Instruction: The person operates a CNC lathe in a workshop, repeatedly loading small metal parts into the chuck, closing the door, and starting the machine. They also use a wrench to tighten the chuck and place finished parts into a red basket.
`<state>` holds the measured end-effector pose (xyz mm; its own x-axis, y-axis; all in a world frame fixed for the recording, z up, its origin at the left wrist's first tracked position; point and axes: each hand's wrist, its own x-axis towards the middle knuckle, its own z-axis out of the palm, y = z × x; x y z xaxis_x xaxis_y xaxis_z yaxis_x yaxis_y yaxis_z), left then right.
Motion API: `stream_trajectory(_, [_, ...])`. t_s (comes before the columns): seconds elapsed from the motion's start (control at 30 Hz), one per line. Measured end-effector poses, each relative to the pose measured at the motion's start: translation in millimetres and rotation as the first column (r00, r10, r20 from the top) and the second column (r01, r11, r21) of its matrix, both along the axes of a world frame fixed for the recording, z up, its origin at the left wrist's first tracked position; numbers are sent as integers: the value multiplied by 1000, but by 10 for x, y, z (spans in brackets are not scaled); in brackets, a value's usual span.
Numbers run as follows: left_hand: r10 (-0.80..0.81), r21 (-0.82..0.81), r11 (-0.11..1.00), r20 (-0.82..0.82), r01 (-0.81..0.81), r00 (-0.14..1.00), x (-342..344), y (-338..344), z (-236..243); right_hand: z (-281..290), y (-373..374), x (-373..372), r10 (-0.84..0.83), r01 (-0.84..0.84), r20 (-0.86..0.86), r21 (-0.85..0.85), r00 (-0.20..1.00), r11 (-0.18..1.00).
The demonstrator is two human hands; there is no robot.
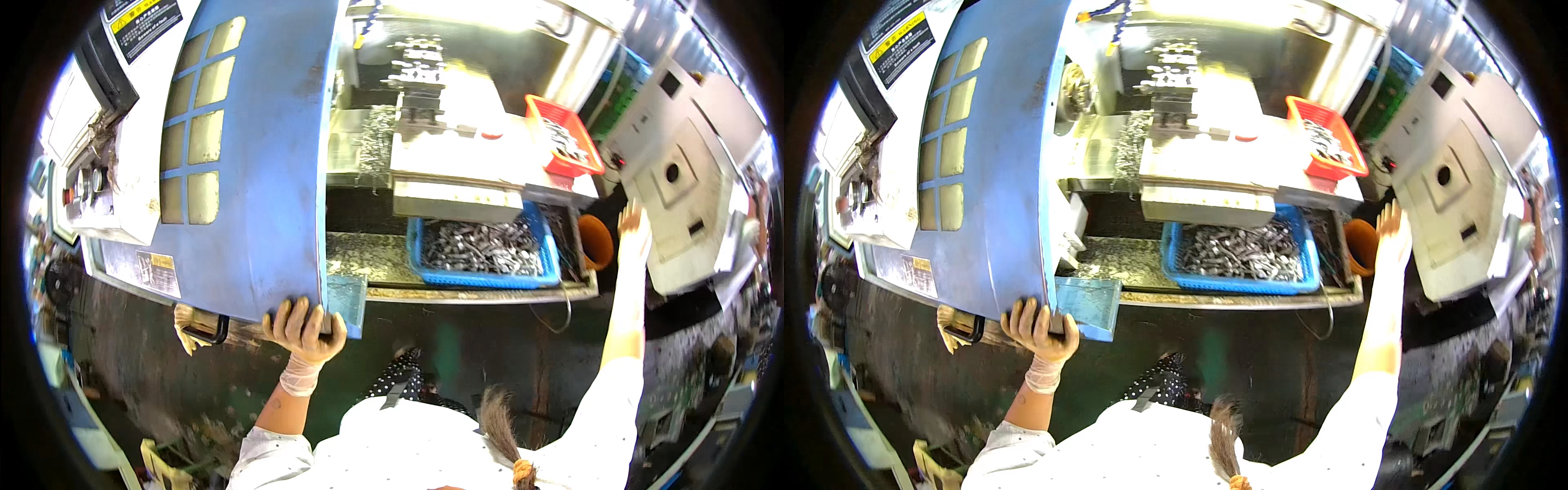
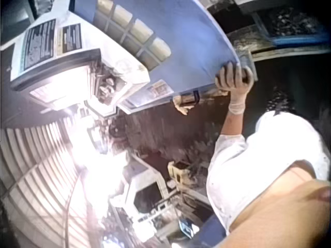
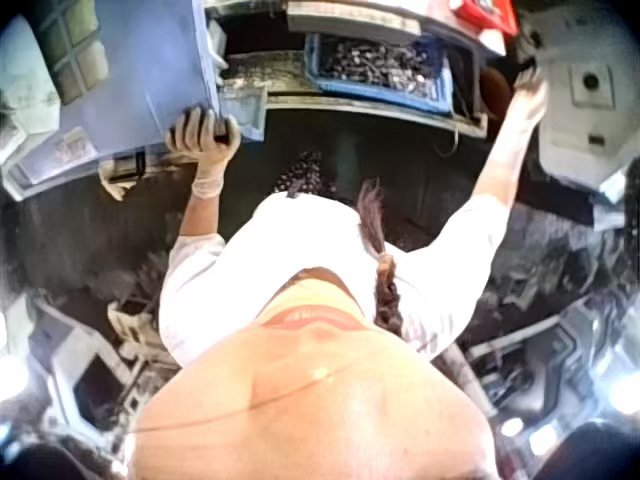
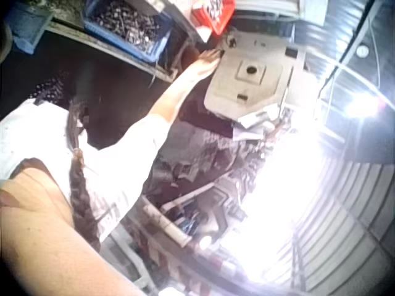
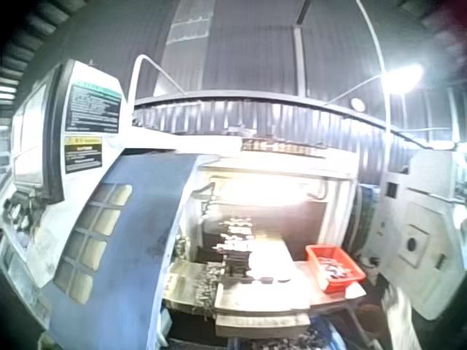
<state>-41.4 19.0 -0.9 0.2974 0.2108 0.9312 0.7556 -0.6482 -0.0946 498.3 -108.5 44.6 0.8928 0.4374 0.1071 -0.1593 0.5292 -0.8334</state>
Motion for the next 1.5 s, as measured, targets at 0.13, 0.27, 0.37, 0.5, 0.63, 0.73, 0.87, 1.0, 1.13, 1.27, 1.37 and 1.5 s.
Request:
stream_trajectory(0.13, [73,-42,996,9,-73,997,27,-65,-30,670,2331,-592,371,-340,246,-161,896,927])
stream_trajectory(0.27, [143,7,990,-92,-143,985,-39,-65,-137,-8,3577,-2388,733,-385,562,-624,383,680])
stream_trajectory(0.37, [212,-66,973,-117,-221,970,-34,-137,-114,-612,4149,-2999,824,-152,547,-810,150,566])
stream_trajectory(0.5, [235,-69,969,-36,-237,971,-55,-182,-168,-888,5178,-3145,616,-227,459,-653,640,722])
stream_trajectory(0.63, [272,-48,961,-2,-272,962,-39,-177,-225,-867,5833,-3010,566,-450,150,-459,811,766])
stream_trajectory(0.73, [309,-71,949,10,-308,951,-53,-267,-269,-728,5689,-3282,456,-359,127,-450,881,818])
stream_trajectory(0.87, [299,-109,948,-19,-299,954,-10,-237,-201,-884,5865,-3369,156,-123,153,-203,976,971])
stream_trajectory(1.0, [309,-139,941,-6,-307,951,5,-267,-195,-877,5920,-3268,519,-520,-59,-3,853,854])
stream_trajectory(1.13, [349,-152,927,15,-343,937,26,-286,-215,-761,5749,-3346,415,-395,64,-206,908,895])
stream_trajectory(1.27, [350,-73,933,-53,-353,935,-23,-235,-202,-838,5810,-3512,212,-209,2,-147,977,967])
stream_trajectory(1.37, [358,-42,930,-113,-364,927,-69,-257,-184,-744,5695,-3486,181,-177,-11,-264,984,948])
stream_trajectory(1.5, [348,-17,936,-92,-351,933,-40,-181,-212,-305,5100,-3184,638,-652,-324,79,699,754])
